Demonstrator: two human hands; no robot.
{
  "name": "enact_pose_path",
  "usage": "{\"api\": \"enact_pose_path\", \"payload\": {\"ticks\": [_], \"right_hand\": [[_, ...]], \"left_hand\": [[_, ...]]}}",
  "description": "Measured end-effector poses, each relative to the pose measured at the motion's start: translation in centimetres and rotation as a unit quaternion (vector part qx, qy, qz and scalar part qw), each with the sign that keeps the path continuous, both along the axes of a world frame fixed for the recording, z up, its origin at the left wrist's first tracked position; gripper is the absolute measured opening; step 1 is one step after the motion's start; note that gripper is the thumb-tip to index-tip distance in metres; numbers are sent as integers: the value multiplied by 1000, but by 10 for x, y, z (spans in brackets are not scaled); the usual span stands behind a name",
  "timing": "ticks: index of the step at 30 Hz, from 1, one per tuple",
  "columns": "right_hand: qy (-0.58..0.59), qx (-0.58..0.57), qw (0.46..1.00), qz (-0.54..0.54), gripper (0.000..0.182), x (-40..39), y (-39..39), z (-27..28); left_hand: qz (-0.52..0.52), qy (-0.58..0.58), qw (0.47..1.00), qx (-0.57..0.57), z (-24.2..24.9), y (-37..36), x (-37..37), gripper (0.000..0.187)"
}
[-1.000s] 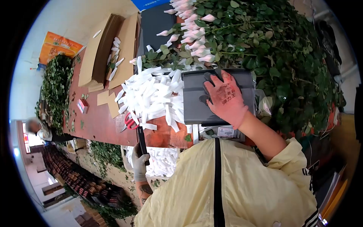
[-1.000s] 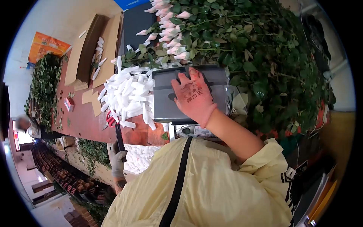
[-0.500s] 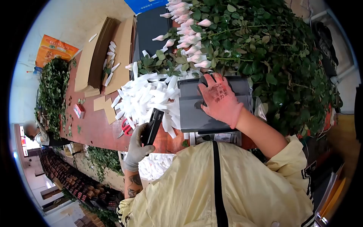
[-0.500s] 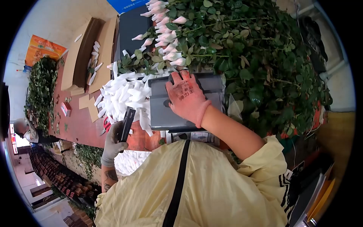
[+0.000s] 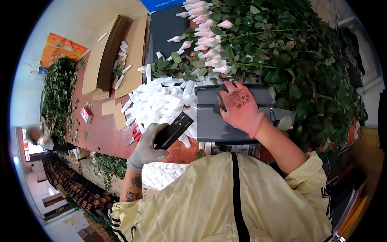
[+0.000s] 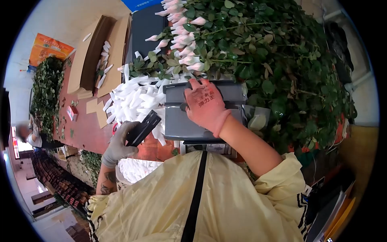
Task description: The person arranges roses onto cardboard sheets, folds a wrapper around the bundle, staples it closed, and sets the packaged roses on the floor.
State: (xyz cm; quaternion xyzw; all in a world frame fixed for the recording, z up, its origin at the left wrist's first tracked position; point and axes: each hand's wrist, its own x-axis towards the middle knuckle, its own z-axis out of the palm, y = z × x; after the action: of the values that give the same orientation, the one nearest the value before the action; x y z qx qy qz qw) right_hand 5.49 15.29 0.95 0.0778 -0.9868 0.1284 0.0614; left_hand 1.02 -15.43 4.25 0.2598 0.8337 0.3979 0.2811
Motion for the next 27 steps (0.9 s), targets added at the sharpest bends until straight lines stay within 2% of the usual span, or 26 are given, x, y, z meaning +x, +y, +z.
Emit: {"api": "enact_pose_path", "payload": {"ticks": [2,5,6,9,12,13,15,19,22,24,27], "right_hand": [[-3,-10,1000,-26,33,0,-1,-6],[17,10,1000,-22,36,3,-2,-13],[15,27,999,-16,39,3,-1,-13],[25,20,999,-18,41,3,0,-17],[23,3,999,-22,43,4,-1,-17],[24,3,999,-21,43,5,-2,-17],[3,-7,1000,-23,45,3,-2,-17],[0,-13,1000,-12,45,4,-1,-11],[-9,-19,999,-36,45,4,-2,-14],[-13,-7,999,-29,44,3,-1,-19],[4,7,1000,-27,45,5,-2,-17]], "left_hand": [[-9,7,1000,-15,3,5,-3,74],[-38,-78,996,31,-6,8,-13,74],[-37,-74,996,34,-8,11,-17,74],[-7,-278,953,119,-14,13,-25,78],[-14,-327,938,111,-12,15,-34,79],[-14,-326,939,111,-12,16,-32,79],[-28,-254,961,105,-12,21,-31,80],[-44,-265,958,97,-10,22,-29,80],[-34,-324,939,111,-13,23,-30,79],[-56,-296,940,161,-23,30,-31,78],[-68,-233,960,142,-26,38,-32,77]]}}
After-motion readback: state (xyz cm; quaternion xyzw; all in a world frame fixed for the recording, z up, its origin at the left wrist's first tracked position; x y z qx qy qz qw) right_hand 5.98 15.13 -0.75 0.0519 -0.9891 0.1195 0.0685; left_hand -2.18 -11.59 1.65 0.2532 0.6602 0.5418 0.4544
